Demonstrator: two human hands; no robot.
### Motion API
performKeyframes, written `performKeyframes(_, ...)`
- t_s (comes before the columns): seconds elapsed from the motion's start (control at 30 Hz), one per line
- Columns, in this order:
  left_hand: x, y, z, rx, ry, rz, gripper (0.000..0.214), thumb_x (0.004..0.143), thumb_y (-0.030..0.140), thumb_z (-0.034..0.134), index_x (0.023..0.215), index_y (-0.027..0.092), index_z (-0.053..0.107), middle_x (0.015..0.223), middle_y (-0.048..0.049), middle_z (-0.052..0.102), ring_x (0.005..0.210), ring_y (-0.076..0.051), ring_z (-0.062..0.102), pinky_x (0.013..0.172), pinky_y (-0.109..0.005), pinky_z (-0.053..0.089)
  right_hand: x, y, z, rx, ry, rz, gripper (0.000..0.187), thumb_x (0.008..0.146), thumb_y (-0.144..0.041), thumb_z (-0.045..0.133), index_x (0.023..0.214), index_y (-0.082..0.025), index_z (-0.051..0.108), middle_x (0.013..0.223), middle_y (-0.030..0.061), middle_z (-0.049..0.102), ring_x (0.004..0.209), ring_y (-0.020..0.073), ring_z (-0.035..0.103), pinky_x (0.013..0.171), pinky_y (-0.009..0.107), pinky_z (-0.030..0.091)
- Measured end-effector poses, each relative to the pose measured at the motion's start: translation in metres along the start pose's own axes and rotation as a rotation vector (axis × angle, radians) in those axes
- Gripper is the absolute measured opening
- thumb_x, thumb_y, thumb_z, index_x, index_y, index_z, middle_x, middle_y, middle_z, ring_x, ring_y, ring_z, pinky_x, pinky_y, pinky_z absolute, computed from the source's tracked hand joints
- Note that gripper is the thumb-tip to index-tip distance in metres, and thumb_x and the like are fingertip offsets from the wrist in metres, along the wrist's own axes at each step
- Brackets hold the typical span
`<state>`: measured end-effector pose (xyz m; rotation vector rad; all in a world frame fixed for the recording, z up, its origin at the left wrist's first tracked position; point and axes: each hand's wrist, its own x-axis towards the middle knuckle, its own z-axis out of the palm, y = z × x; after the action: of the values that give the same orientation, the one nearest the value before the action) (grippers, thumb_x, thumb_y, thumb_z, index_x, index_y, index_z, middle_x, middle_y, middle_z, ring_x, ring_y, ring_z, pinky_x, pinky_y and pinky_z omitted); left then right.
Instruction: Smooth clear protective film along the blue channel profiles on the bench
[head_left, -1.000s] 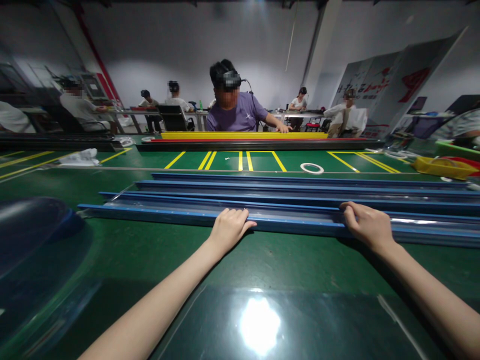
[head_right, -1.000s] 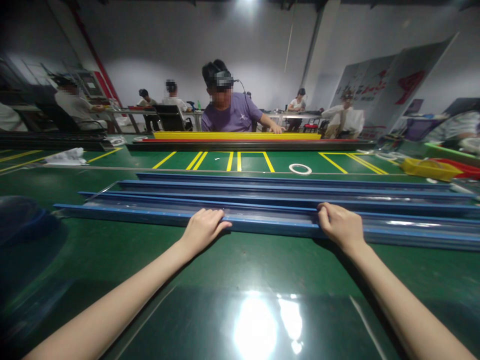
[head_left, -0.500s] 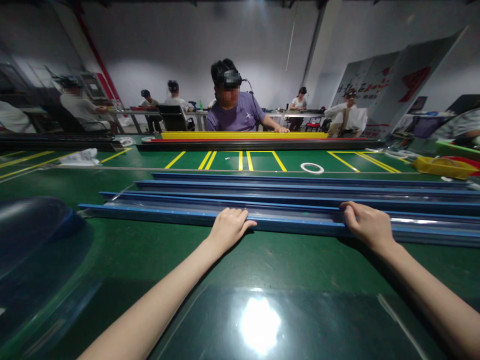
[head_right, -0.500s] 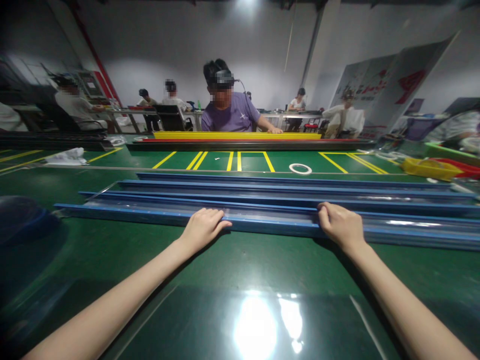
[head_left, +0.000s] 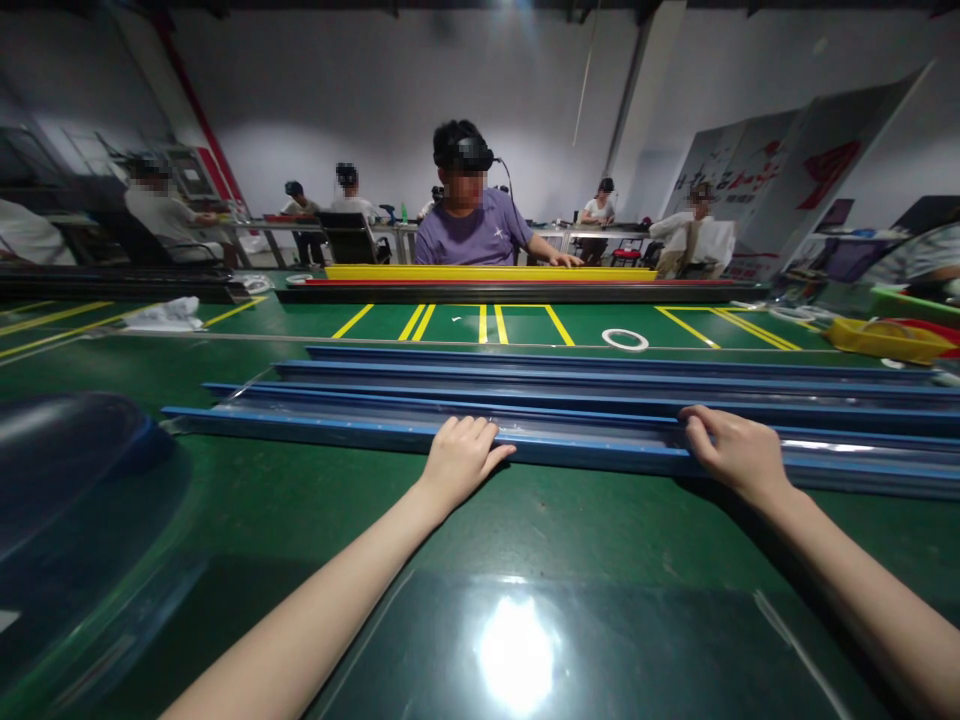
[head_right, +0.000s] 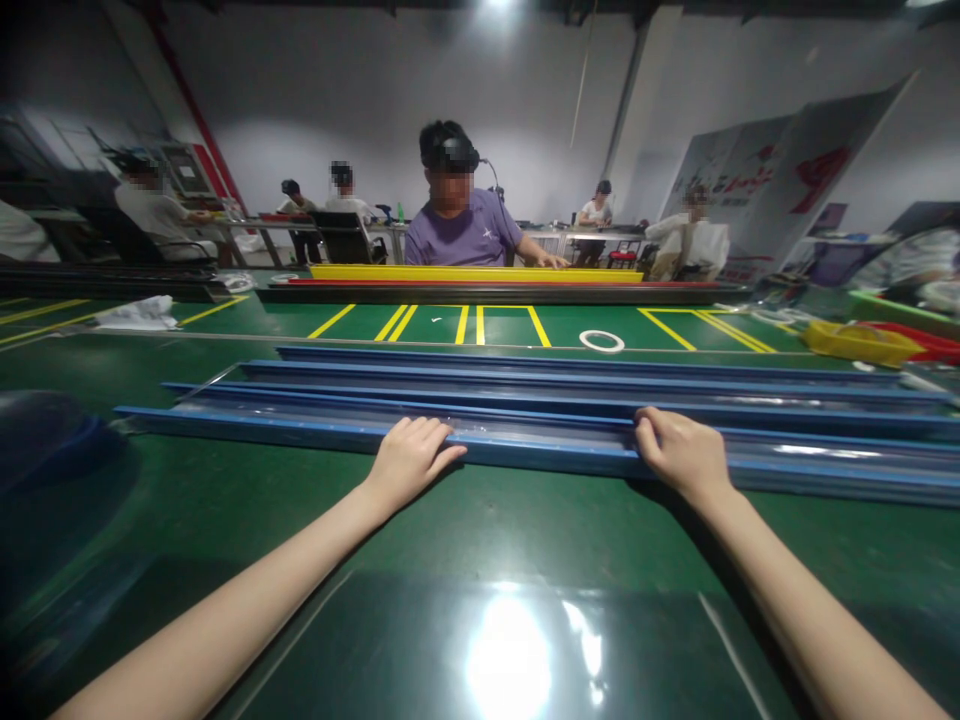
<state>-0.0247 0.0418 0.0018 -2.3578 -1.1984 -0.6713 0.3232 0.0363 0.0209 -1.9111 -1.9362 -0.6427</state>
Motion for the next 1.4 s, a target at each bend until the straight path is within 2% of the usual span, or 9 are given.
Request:
performKeyframes(0.13, -0.001, 0.0, 0.0, -0.008, 0.031, 0.0, 0.036, 0.087, 0.045, 0.036, 0.084, 0.016, 0.056, 0.074, -0.0029, 0.06, 0.071, -0.017, 0.052, 0.064, -0.029, 0.03, 0.002, -0.001, -0.005, -0.003, -0.09, -0.02, 0.031, 0.08, -0.035, 0.032, 0.084, -0.021, 0.059, 0.087, 0.0072, 0.068, 0.076, 0.0188, 0.062, 0.054, 0.024, 0.035)
performKeyframes(0.3, -0.001, 0.0, -0.001, -0.003, 0.036, -0.057, 0.039, 0.084, 0.05, 0.038, 0.08, 0.017, 0.058, 0.074, -0.0041, 0.06, 0.072, -0.018, 0.052, 0.065, -0.03, 0.03, 0.005, 0.002, -0.007, 0.027, -0.156, -0.058, 0.032, 0.08, -0.039, 0.03, 0.086, -0.022, 0.055, 0.091, 0.0049, 0.066, 0.08, 0.0193, 0.06, 0.057, 0.025, 0.037)
performKeyframes(0.53, -0.002, 0.0, 0.001, 0.011, 0.078, -0.087, 0.039, 0.083, 0.051, 0.04, 0.074, 0.016, 0.058, 0.07, -0.0038, 0.06, 0.07, -0.018, 0.051, 0.064, -0.031, 0.03, 0.025, 0.001, -0.014, -0.033, -0.372, -0.144, 0.027, 0.079, -0.036, 0.031, 0.08, -0.021, 0.053, 0.086, 0.0056, 0.063, 0.075, 0.0187, 0.058, 0.052, 0.024, 0.033)
performKeyframes(0.67, -0.003, 0.0, 0.003, 0.012, 0.097, -0.087, 0.039, 0.083, 0.05, 0.041, 0.073, 0.016, 0.058, 0.069, -0.0035, 0.06, 0.069, -0.018, 0.052, 0.064, -0.032, 0.03, 0.035, -0.027, -0.023, -0.055, -0.356, -0.158, 0.027, 0.082, -0.032, 0.029, 0.074, -0.02, 0.052, 0.076, 0.0054, 0.061, 0.067, 0.0164, 0.056, 0.054, 0.024, 0.032)
performKeyframes(0.87, -0.002, 0.001, 0.001, 0.001, 0.087, -0.093, 0.035, 0.084, 0.044, 0.04, 0.069, 0.016, 0.056, 0.068, -0.0038, 0.059, 0.068, -0.017, 0.051, 0.063, -0.032, 0.03, 0.043, -0.105, -0.031, 0.08, -0.264, -0.304, 0.022, 0.083, -0.028, 0.032, 0.077, -0.02, 0.052, 0.079, 0.0053, 0.06, 0.073, 0.0164, 0.055, 0.061, 0.025, 0.034)
performKeyframes(1.03, -0.001, 0.002, -0.002, -0.016, 0.065, -0.106, 0.033, 0.086, 0.039, 0.038, 0.069, 0.017, 0.056, 0.068, -0.0043, 0.059, 0.069, -0.018, 0.052, 0.063, -0.032, 0.03, 0.046, -0.16, -0.023, 0.2, -0.204, -0.371, 0.018, 0.082, -0.023, 0.036, 0.078, -0.019, 0.053, 0.082, 0.0073, 0.059, 0.08, 0.017, 0.053, 0.065, 0.024, 0.034)
performKeyframes(1.17, 0.0, 0.003, -0.004, -0.016, 0.055, -0.109, 0.032, 0.087, 0.036, 0.036, 0.069, 0.017, 0.055, 0.068, -0.0043, 0.059, 0.068, -0.017, 0.052, 0.063, -0.032, 0.03, 0.05, -0.173, -0.011, 0.262, -0.175, -0.287, 0.021, 0.083, -0.023, 0.035, 0.071, -0.019, 0.052, 0.076, 0.0063, 0.058, 0.074, 0.016, 0.052, 0.061, 0.024, 0.032)
performKeyframes(1.27, 0.0, 0.003, -0.003, -0.005, 0.046, -0.108, 0.032, 0.088, 0.035, 0.035, 0.07, 0.017, 0.056, 0.068, -0.0036, 0.059, 0.069, -0.017, 0.051, 0.063, -0.032, 0.03, 0.052, -0.169, -0.005, 0.323, -0.206, -0.265, 0.024, 0.083, -0.025, 0.035, 0.067, -0.019, 0.051, 0.069, 0.0042, 0.057, 0.066, 0.0139, 0.05, 0.059, 0.024, 0.03)
performKeyframes(1.4, 0.0, 0.003, -0.003, 0.003, 0.047, -0.111, 0.032, 0.088, 0.034, 0.034, 0.07, 0.018, 0.055, 0.068, -0.0028, 0.059, 0.069, -0.017, 0.051, 0.064, -0.032, 0.029, 0.052, -0.162, -0.003, 0.366, -0.196, -0.295, 0.027, 0.084, -0.029, 0.034, 0.065, -0.019, 0.05, 0.068, 0.0037, 0.056, 0.065, 0.0131, 0.049, 0.059, 0.023, 0.03)
